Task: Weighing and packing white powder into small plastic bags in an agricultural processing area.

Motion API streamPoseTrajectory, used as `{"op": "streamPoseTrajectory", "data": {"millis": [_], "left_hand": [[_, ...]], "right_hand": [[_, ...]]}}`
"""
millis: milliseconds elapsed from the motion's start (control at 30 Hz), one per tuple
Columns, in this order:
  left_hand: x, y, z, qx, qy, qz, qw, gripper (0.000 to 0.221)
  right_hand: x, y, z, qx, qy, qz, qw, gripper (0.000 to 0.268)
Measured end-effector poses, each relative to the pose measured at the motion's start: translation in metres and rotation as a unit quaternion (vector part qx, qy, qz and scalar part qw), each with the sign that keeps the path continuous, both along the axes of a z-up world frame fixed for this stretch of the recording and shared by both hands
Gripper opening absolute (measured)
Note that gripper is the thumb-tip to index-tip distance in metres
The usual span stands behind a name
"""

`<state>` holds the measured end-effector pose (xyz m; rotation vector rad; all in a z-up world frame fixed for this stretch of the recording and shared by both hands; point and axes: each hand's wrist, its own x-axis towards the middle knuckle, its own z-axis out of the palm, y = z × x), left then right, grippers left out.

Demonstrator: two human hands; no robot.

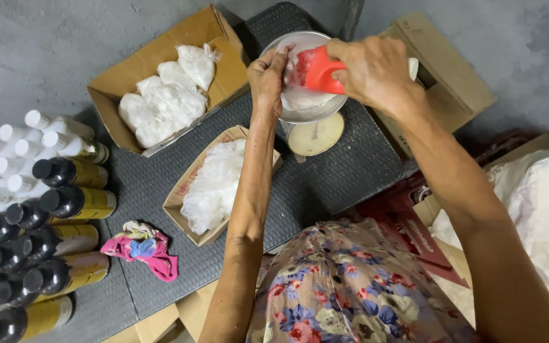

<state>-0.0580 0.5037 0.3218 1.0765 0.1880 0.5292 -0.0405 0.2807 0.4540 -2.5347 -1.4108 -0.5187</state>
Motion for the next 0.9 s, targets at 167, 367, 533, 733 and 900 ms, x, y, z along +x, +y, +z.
{"op": "streamPoseTrajectory", "data": {"millis": [167, 367, 533, 733, 900], "left_hand": [[-0.019, 0.005, 0.007, 0.045, 0.017, -0.004, 0.999, 0.024], [-0.021, 0.007, 0.011, 0.149, 0.025, 0.069, 0.986, 0.037], [-0.039, -0.011, 0.026, 0.297, -0.028, 0.163, 0.941, 0.044], [-0.065, -0.065, 0.082, 0.477, -0.073, 0.320, 0.815, 0.036], [-0.069, -0.155, 0.085, 0.330, -0.089, 0.113, 0.933, 0.014]], "right_hand": [[-0.007, -0.003, 0.008, 0.011, 0.042, -0.042, 0.998, 0.030], [-0.015, -0.028, 0.003, 0.070, 0.057, -0.076, 0.993, 0.026], [-0.027, -0.057, -0.012, 0.149, 0.123, -0.087, 0.977, 0.033], [-0.045, -0.128, -0.022, 0.277, 0.211, -0.104, 0.932, 0.029], [-0.081, -0.222, -0.021, 0.418, 0.280, -0.138, 0.853, 0.023]]}}
